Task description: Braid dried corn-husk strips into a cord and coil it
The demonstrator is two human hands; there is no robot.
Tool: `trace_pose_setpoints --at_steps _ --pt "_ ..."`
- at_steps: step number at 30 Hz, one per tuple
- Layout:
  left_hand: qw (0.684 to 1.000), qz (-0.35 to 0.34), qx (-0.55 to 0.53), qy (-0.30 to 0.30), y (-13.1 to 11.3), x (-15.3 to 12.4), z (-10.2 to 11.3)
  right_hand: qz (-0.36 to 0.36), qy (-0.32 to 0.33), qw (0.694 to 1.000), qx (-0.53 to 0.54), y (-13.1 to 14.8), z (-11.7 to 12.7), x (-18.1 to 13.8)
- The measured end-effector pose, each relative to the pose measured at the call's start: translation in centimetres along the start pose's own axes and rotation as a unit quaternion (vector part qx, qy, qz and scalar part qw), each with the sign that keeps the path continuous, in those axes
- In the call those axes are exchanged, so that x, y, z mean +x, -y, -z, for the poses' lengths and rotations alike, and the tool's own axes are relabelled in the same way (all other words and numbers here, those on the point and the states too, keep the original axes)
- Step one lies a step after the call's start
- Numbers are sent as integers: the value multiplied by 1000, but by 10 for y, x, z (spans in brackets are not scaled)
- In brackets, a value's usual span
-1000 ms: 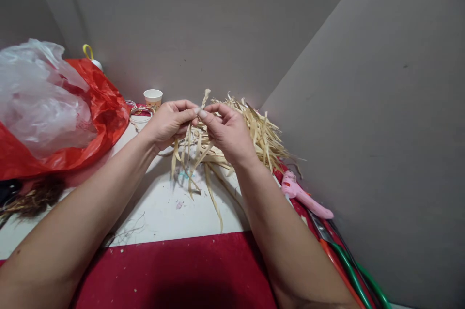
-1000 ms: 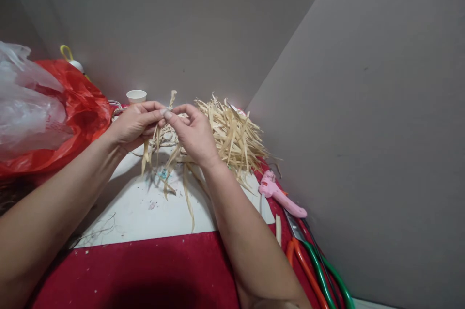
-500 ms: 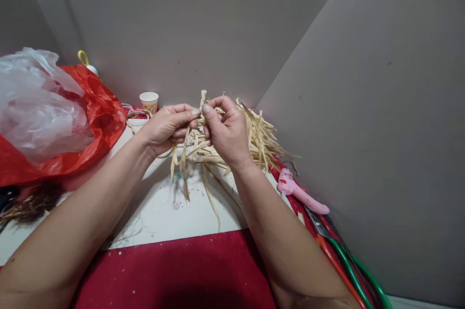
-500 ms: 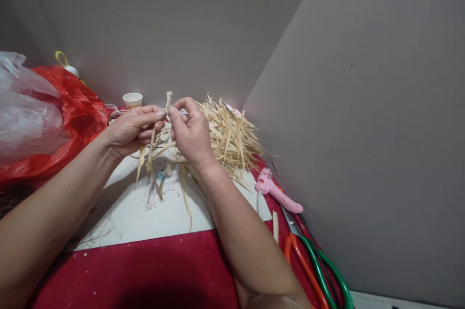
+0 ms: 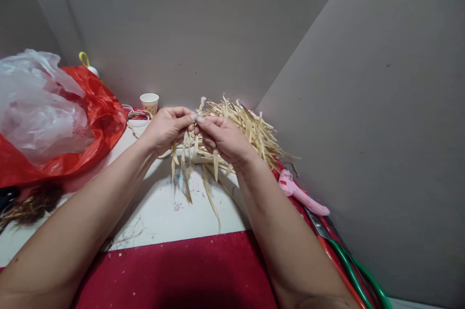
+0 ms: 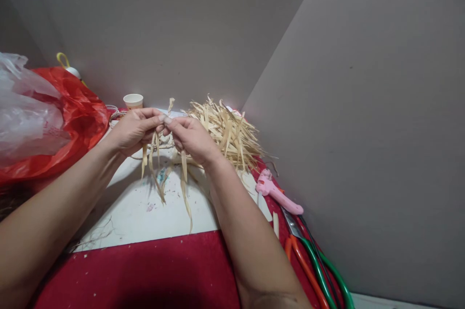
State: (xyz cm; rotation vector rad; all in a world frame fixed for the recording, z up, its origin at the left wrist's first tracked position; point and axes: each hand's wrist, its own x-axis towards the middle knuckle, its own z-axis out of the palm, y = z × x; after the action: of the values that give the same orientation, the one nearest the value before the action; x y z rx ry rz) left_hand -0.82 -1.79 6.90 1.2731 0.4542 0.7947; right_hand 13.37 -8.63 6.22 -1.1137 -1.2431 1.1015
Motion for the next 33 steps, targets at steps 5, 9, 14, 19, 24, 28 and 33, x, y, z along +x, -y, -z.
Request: trace_pose_setpoints --at_steps 5,9,14,19,24,28,33 --pt "995 -69 67 -13 1 -3 -6 -26 5 997 66 -3 -1 2" --pt "995 -64 71 -14 -1 -5 -7 4 -33 997 63 -5 -5 4" --pt "999 -38 29 -2 -5 -4 -6 52 -78 995 -15 -2 -5 2" --pt "998 -44 29 -25 -8 -6 -8 68 -79 993 -57 5 -3 -3" --pt "997 -52 45 -22 -7 -7 -10 52 -39 997 -42 4 0 -3" --pt "994 -58 88 -23 -10 -9 -12 57 -42 997 -17 1 2 -1" --pt "987 -59 148 -7 -13 -11 -10 82 -96 992 -30 0 1 0"
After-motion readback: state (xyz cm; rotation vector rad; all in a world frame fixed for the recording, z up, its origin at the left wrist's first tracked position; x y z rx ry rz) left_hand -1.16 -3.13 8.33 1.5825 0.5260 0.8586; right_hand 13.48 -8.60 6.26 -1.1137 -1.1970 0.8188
